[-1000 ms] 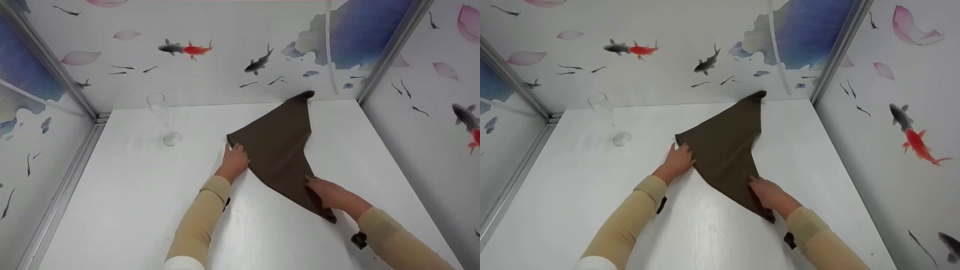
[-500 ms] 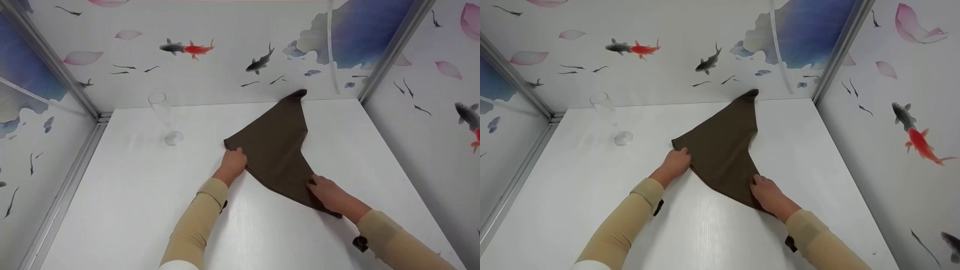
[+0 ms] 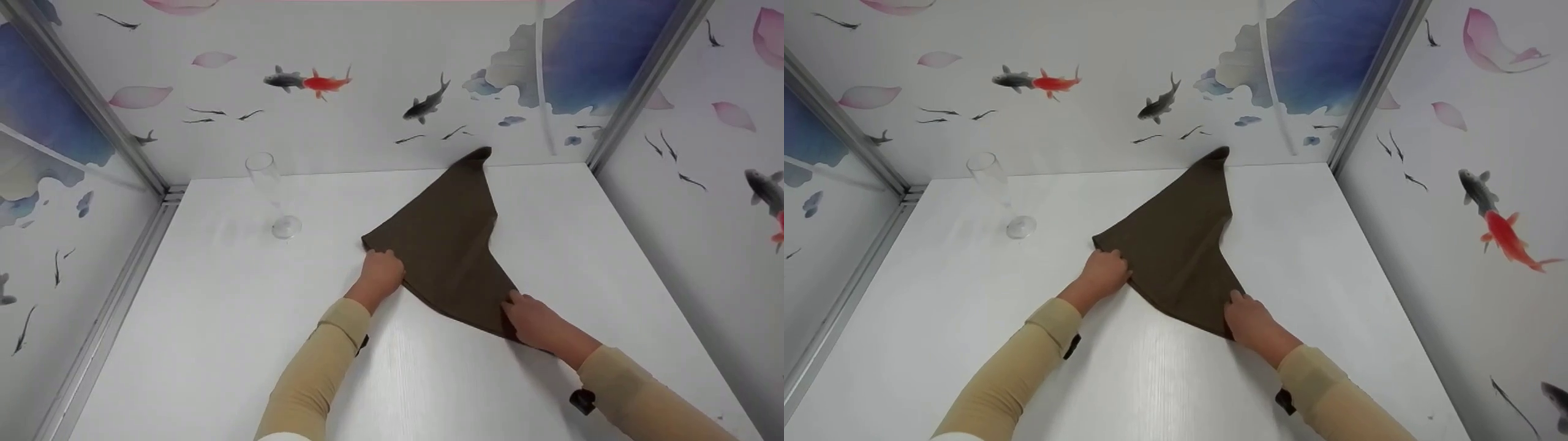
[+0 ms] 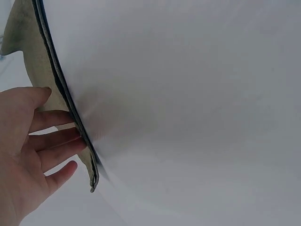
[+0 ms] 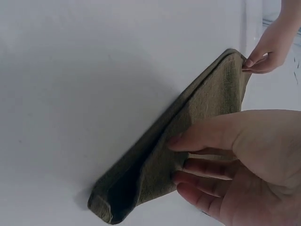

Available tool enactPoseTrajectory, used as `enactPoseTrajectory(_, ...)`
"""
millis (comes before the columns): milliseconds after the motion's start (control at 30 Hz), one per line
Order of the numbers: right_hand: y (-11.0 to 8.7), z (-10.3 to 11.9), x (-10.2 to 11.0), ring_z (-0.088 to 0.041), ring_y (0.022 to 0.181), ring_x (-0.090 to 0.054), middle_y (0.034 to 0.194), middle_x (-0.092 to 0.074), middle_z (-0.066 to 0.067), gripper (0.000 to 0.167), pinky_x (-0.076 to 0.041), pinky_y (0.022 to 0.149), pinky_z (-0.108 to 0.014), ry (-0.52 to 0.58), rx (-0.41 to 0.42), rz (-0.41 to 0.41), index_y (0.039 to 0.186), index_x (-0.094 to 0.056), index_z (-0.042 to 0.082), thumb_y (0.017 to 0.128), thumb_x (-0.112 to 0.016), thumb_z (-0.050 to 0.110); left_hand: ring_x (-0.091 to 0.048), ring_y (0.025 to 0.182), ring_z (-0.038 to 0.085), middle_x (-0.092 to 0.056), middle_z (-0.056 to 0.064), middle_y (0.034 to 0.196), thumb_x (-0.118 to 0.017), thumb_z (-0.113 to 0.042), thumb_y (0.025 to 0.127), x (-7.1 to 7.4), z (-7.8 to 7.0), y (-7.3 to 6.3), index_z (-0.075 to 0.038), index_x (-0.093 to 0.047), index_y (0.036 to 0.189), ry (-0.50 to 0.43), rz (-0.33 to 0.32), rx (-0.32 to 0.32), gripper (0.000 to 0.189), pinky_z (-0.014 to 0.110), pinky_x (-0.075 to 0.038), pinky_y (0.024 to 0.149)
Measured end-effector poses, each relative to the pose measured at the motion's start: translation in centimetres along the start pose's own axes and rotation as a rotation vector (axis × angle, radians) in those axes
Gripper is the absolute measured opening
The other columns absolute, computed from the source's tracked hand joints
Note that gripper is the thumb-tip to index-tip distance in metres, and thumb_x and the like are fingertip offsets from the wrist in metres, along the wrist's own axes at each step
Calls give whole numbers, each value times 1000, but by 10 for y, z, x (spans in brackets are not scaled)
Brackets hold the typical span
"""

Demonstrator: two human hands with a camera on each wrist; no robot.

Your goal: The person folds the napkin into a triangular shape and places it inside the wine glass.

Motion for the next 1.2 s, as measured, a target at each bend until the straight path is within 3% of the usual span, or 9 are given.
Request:
enactPoseTrajectory(233,3,1,8,-26,70,-50,83,-48,-15,28,-51,63,-41,-18,-63,-11,98,-60,-9,85,-73,12,-64,99,26,-65,10,109,-49,-41,102,-3,0,-7,-8,-73,108,-3,15,16,42,46,-45,95)
enactPoseTrajectory(433,8,-3,9,-28,69,-52,82,-50,-17,32,-51,63,-44,-35,-100,-29,92,-61,-8,87,-72,22,-64,97,26,-66,10,105,-53,-42,100,-2,0,-14,-7,-74,106,17,-8,4,41,46,-46,94)
enactPoseTrajectory(700,19,-13,5,-32,74,-54,88,-52,-21,42,-53,68,-47,-8,-165,1,95,-60,-9,89,-70,31,-63,89,24,-63,9,98,-57,-36,99,-1,4,-23,-9,-74,102,43,-12,5,32,42,-48,87)
enactPoseTrajectory(933,24,-20,6,-34,76,-56,91,-53,-21,44,-51,69,-50,42,-202,1,95,-61,-9,90,-69,34,-62,95,25,-62,10,101,-60,-24,98,1,6,-31,-9,-73,101,-13,-6,-1,20,43,-48,87)
enactPoseTrajectory(1200,30,-33,2,-43,91,-59,107,-53,-28,51,-50,78,-55,89,-256,29,103,-62,-13,92,-67,37,-62,96,26,-63,9,103,-58,-17,98,-2,9,-37,-8,-72,103,-17,-14,-5,17,42,-49,85)
Point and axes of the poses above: each hand's wrist, its own y-axis towards the middle knuckle, its own x-axis out of the back of the hand, z = x × y, the point moved 8 cm from there along y, towards the middle knuckle
